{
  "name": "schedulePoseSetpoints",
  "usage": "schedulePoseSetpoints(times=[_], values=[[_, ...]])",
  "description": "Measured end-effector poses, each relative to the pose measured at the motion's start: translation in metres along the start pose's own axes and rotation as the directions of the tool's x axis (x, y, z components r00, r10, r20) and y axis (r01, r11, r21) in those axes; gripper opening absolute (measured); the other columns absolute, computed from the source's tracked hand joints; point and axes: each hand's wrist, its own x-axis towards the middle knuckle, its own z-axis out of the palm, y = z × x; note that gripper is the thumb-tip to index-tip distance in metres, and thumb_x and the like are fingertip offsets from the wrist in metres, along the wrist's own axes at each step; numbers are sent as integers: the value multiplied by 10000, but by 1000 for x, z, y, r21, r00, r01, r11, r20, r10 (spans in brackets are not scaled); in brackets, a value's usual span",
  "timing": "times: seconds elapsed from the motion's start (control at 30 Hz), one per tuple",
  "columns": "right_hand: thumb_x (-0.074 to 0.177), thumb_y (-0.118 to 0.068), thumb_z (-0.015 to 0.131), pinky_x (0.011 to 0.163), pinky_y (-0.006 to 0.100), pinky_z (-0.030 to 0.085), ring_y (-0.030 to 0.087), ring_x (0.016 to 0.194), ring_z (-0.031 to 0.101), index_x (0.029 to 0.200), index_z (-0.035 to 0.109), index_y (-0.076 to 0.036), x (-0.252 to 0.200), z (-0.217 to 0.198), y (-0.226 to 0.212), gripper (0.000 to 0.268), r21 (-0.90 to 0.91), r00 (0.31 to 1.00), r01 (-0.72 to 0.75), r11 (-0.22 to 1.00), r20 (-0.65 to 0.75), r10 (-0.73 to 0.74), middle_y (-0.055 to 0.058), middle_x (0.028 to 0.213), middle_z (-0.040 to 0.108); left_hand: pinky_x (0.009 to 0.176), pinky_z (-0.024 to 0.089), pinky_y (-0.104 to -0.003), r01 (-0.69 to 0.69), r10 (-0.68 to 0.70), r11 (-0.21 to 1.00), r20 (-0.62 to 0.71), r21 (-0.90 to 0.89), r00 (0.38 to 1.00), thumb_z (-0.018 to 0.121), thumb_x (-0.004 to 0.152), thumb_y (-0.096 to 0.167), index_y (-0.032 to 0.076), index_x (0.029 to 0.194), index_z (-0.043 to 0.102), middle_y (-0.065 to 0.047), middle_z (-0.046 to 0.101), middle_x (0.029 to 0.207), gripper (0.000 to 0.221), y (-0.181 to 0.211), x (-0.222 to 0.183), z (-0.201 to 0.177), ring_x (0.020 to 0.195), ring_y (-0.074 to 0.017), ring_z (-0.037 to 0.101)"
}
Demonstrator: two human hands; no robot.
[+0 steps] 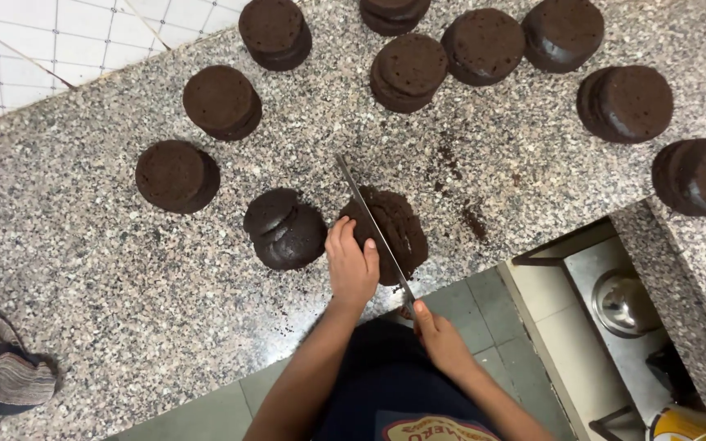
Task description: Cutting several rounds of chocolate cake into smaller pieces using a knife.
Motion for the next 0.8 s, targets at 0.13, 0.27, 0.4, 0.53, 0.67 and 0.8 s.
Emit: schedulePoseSetpoints(times=[0.13, 0.27, 0.4, 0.53, 0.67, 0.8], values=[[1005, -614, 318, 618, 415, 475, 255, 572, 568, 738, 612, 0, 3, 6, 13, 731, -64, 1000, 9, 998, 1, -9, 125, 572, 572, 1169, 330, -563, -44, 44, 999, -36, 14, 998, 520, 1021, 233, -81, 1417, 432, -279, 432, 1488, 514, 0, 1, 0, 1388, -480, 383], [1034, -592, 328, 667, 438, 507, 297, 608, 581, 727, 607, 31, 11, 11, 17, 749, -91, 999, -17, 996, 27, 19, 160, 600, 589, 1153, 355, -560, -41, 42, 999, -35, 20, 998, 529, 1021, 212, -81, 1407, 437, -279, 445, 1469, 493, 1, 2, 2, 1362, -475, 416], [1015, -558, 350, 727, 488, 517, 404, 680, 657, 801, 664, 13, 20, 13, 3, 686, -131, 1000, -22, 991, 4, 22, 216, 673, 674, 1137, 357, -563, -31, 31, 1000, -29, 4, 999, 543, 1011, 186, -89, 1401, 437, -281, 445, 1462, 489, -2, 4, 3, 1341, -480, 420], [1034, -550, 324, 802, 515, 525, 475, 833, 699, 826, 700, 22, 32, 19, 8, 716, -183, 999, -42, 982, -3, 43, 277, 768, 717, 1139, 349, -562, -27, 27, 1000, -14, 6, 1000, 543, 998, 180, -93, 1395, 432, -284, 439, 1459, 495, -2, 5, 4, 1338, -479, 414], [1033, -563, 329, 886, 550, 514, 523, 994, 658, 897, 743, 26, 41, 27, 14, 733, -260, 999, 24, 965, -29, -33, 341, 906, 697, 1147, 343, -559, -37, 38, 999, -27, 16, 999, 551, 986, 172, -84, 1390, 443, -274, 447, 1452, 490, 1, 6, 1, 1340, -474, 418], [1022, -625, 267, 966, 548, 494, 511, 1080, 642, 976, 763, 24, 45, 28, 10, 819, -323, 999, -31, 946, -27, 24, 346, 985, 702, 1145, 347, -554, -47, 47, 999, -38, 1, 998, 559, 975, 164, -84, 1390, 445, -272, 451, 1454, 496, 3, 5, 0, 1334, -473, 422]])
